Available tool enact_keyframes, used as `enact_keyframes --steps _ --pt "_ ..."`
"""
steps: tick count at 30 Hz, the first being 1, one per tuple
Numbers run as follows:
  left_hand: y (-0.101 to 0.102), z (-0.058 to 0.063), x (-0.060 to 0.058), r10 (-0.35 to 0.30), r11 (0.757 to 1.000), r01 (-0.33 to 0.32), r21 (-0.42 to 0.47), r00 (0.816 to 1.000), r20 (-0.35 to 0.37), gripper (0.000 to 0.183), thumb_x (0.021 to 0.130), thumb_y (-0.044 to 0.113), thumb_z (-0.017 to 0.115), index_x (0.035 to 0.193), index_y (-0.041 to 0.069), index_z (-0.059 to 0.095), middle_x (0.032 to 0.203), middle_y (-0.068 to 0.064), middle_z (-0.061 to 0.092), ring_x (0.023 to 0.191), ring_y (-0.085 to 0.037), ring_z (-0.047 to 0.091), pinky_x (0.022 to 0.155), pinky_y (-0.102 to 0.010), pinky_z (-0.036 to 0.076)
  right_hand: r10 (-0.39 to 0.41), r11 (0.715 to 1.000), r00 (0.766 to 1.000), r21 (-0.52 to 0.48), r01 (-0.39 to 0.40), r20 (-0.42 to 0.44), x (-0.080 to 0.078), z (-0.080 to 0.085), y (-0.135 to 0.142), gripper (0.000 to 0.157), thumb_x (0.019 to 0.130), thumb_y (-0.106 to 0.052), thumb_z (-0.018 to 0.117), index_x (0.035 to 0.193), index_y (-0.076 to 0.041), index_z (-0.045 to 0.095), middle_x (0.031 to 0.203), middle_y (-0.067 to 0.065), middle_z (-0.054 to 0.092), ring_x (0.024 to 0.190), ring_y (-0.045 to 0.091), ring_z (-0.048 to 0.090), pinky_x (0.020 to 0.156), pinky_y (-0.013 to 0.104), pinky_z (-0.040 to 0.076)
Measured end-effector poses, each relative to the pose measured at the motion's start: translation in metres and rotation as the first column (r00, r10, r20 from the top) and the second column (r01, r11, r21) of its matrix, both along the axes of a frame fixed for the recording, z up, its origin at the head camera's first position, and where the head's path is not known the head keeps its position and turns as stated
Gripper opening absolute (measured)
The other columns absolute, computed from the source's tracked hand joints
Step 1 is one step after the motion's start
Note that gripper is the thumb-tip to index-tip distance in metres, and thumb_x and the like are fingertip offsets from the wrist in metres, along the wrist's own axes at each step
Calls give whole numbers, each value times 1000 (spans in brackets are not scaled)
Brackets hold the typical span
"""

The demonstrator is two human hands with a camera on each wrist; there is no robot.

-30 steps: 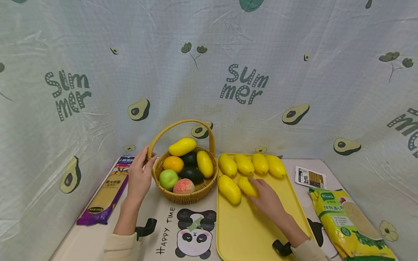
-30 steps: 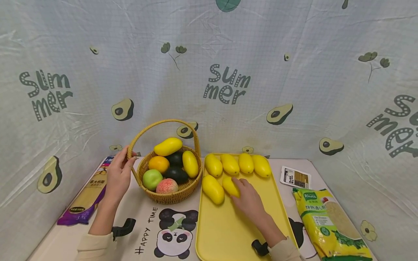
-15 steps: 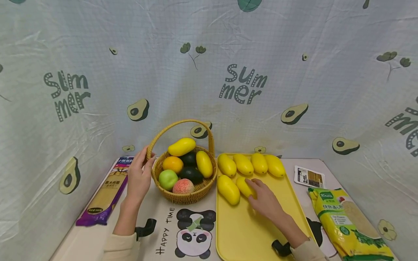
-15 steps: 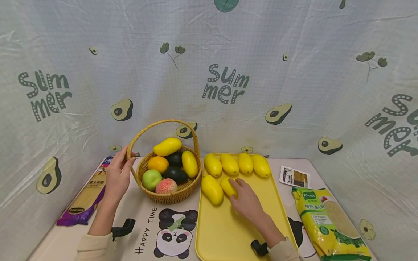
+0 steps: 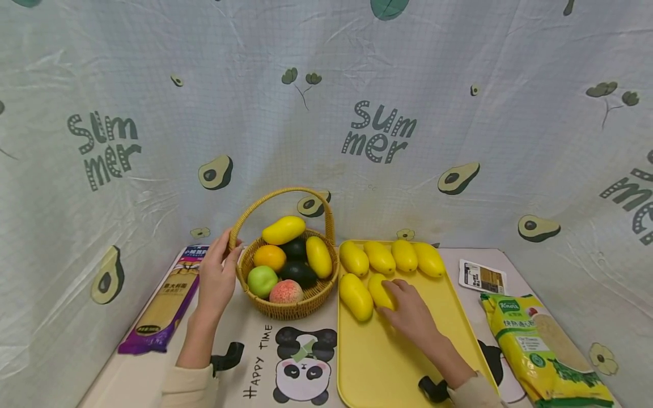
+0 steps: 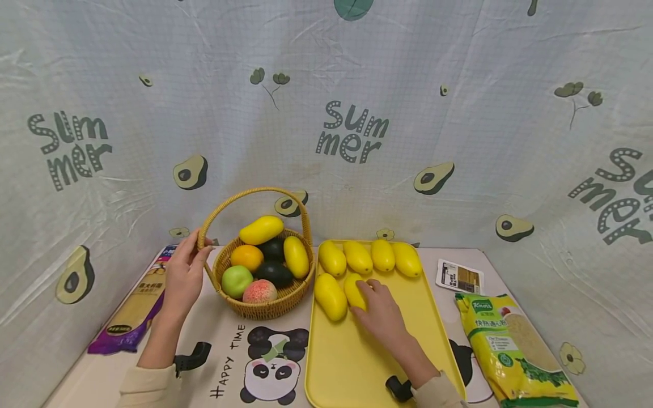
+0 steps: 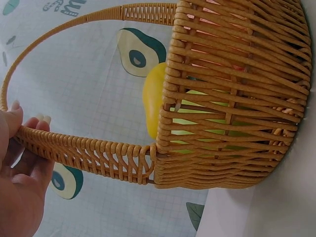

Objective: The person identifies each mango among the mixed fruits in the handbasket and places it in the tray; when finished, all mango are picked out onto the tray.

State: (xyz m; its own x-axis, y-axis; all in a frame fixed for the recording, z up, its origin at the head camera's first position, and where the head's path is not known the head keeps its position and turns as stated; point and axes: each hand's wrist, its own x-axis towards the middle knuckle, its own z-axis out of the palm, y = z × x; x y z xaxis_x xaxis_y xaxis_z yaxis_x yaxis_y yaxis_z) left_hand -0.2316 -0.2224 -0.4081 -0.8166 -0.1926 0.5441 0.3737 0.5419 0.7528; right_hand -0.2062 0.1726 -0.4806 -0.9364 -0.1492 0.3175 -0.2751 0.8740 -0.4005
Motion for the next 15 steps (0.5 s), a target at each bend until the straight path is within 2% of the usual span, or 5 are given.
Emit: enact_keyframes --steps 15 --pt "-1 1 -1 -9 1000 9 2 1000 -6 42 103 19 53 144 14 51 119 -8 62 115 -20 58 92 -1 38 -52 998 998 26 51 24 3 3 -7 63 81 -35 81 135 -12 60 132 16 59 116 35 58 88 53 53"
